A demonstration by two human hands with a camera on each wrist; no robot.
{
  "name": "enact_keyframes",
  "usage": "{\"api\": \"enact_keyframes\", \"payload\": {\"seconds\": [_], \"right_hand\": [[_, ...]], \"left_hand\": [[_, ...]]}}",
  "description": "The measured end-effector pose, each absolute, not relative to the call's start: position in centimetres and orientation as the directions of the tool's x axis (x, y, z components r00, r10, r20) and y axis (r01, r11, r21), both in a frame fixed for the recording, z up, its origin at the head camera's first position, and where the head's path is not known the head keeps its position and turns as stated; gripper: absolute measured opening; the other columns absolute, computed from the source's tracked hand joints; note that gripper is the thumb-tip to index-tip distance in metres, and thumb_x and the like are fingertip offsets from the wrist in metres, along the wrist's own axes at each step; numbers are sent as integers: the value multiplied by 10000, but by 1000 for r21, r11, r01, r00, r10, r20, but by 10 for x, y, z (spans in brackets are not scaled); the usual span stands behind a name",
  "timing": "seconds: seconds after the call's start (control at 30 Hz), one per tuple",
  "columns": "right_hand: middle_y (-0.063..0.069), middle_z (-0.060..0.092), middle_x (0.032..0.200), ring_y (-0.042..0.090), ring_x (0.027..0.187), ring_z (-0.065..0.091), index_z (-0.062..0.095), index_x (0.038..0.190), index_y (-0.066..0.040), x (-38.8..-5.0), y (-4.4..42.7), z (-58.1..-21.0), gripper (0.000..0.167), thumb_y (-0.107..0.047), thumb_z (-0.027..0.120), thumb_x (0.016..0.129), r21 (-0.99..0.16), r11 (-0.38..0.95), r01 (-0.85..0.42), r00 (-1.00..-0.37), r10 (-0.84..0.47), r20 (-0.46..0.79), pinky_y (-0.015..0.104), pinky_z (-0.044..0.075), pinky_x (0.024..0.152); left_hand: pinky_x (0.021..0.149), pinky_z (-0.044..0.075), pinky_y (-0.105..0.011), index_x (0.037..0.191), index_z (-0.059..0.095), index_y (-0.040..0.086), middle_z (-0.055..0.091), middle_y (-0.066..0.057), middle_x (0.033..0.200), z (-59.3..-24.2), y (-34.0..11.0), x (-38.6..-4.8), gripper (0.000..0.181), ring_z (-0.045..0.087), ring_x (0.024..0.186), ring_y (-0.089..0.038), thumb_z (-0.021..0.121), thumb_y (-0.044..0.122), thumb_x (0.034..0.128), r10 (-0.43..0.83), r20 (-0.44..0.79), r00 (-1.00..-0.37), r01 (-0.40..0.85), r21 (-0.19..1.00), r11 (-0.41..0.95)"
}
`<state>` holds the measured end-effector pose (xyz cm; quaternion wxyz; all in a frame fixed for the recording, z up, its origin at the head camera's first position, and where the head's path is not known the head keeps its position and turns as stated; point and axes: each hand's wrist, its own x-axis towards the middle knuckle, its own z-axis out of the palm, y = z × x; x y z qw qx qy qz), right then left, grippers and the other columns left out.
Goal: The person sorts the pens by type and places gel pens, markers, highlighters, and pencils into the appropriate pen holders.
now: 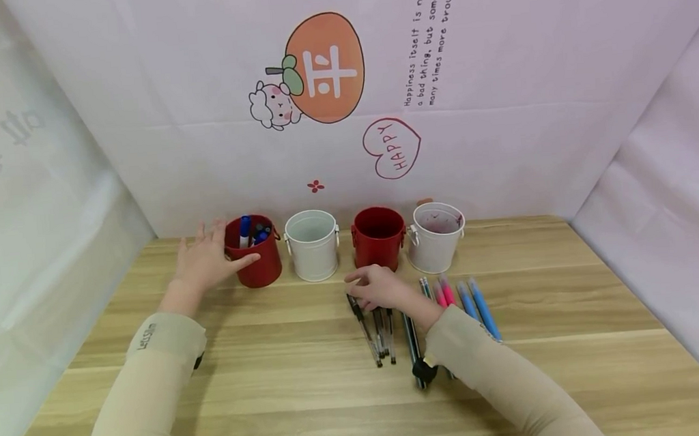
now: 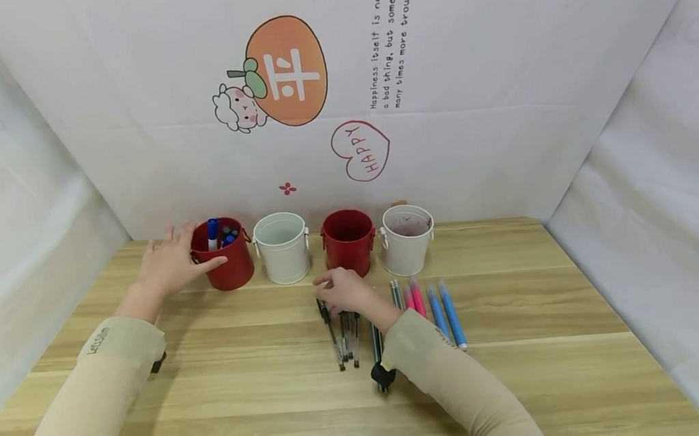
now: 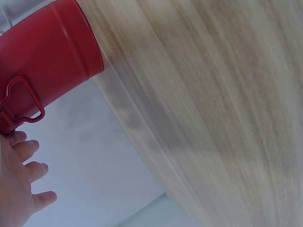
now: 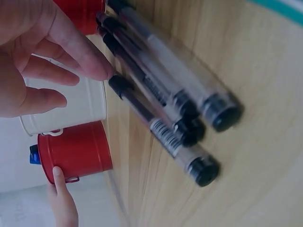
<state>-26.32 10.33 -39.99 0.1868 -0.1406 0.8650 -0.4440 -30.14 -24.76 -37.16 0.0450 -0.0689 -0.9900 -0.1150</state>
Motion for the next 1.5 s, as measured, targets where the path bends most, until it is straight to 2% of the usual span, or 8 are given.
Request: {"api": "enact_keyframes", "payload": {"seconds": [0.13,0.37,0.53,0.73,1.0,1.27,1.5], "right_hand": [[142,709,996,220,739,701,617,1370,27,-264,99,-400,375,-113,629,1022,-840,541,-50,-885,-414,-214,360,632,681],[150,694,1102,228,826,719,619,1367,1,-266,95,-407,373,-118,650,1014,-858,513,-2,-866,-429,-255,365,634,707],[152,682,1098,223,811,706,618,1357,16,-265,93,-408,391,-58,677,977,-861,509,-5,-857,-446,-259,366,634,707],[115,672,1048,192,767,705,609,1370,10,-265,90,-408,515,23,773,883,-809,586,-52,-843,-460,-280,326,629,674],[114,625,1107,177,698,706,574,1440,-32,-264,85,-406,677,67,818,817,-705,698,-126,-832,-462,-309,281,612,633],[136,612,1131,173,663,713,578,1435,-28,-264,81,-404,687,54,836,803,-669,729,-145,-830,-458,-319,275,607,626],[113,593,1078,185,724,708,598,1399,-32,-267,82,-408,654,61,836,796,-714,692,-107,-829,-459,-320,285,614,629]], "left_hand": [[1148,45,-756,1608,158,-25,196,-335,1625,-373,-248,-301,1167,68,1504,-544,523,805,874,124,110,-986,146,229,962],[1145,59,-761,1609,167,-19,202,-331,1626,-375,-249,-303,1171,75,1502,-547,512,819,868,122,115,-986,146,228,963],[1142,72,-764,1612,167,-9,205,-324,1628,-375,-249,-303,1159,94,1500,-546,522,808,870,120,117,-986,145,235,961],[1144,66,-762,1617,155,1,199,-324,1629,-376,-249,-303,1152,90,1501,-544,527,799,874,118,113,-987,142,239,960],[1148,72,-758,1614,158,-4,210,-326,1625,-376,-250,-304,1170,98,1498,-549,513,821,865,119,120,-986,145,242,959],[1150,75,-754,1613,160,-11,210,-312,1632,-377,-251,-305,1181,95,1502,-543,508,831,861,120,123,-985,147,239,960],[1149,73,-755,1616,155,-9,208,-314,1632,-378,-250,-305,1187,95,1503,-541,513,832,858,120,121,-985,146,238,960]]}}
